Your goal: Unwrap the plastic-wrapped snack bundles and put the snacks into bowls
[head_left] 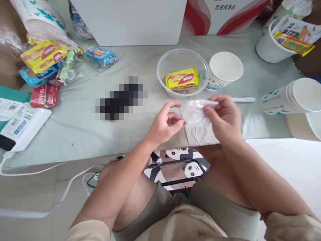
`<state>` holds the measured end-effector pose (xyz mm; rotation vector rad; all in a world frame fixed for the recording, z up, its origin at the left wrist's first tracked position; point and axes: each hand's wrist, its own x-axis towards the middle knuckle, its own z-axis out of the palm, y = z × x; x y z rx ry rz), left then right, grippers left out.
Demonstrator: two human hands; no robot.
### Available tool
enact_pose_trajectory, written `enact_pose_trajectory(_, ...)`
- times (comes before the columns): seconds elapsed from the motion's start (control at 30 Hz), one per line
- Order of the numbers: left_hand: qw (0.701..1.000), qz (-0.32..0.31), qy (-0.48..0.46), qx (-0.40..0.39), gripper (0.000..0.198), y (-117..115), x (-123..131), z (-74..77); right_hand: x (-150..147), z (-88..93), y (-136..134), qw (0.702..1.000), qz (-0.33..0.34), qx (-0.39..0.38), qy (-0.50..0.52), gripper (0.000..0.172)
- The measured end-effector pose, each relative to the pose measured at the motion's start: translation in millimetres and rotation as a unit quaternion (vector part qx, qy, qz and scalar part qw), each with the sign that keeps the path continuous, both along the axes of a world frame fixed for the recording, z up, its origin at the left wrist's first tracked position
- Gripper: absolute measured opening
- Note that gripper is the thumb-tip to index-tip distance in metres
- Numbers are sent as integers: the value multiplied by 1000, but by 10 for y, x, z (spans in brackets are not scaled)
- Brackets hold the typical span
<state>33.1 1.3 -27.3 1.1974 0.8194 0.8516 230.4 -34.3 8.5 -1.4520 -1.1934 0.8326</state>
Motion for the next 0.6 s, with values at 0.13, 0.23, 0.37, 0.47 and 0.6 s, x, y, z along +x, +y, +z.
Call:
enact_pose_trajectory(0.13, 999, 28, -19, 26, 17, 91, -145, 128, 377, 241, 272, 975, -151, 161, -18, 14)
enact_pose_trajectory(0.23, 996, 54, -47, 45, 11, 167, -221, 172, 687, 492, 673, 946, -186, 216, -152, 24)
enact_pose_trajectory(0.37, 992, 83, -63, 71, 8, 283, -322, 127, 940, 655, 1207, 918, -136, -27, -372, 40)
enact_pose_trajectory(0.47, 988, 105, -83, 76, 8, 360, -422, 82, 1029, 567, 1467, 888, -28, -111, -445, 37)
enact_pose_trajectory(0.6, 982, 146, -96, 76, 8, 432, -540, 99, 1053, 455, 1610, 840, 45, -85, -534, 26)
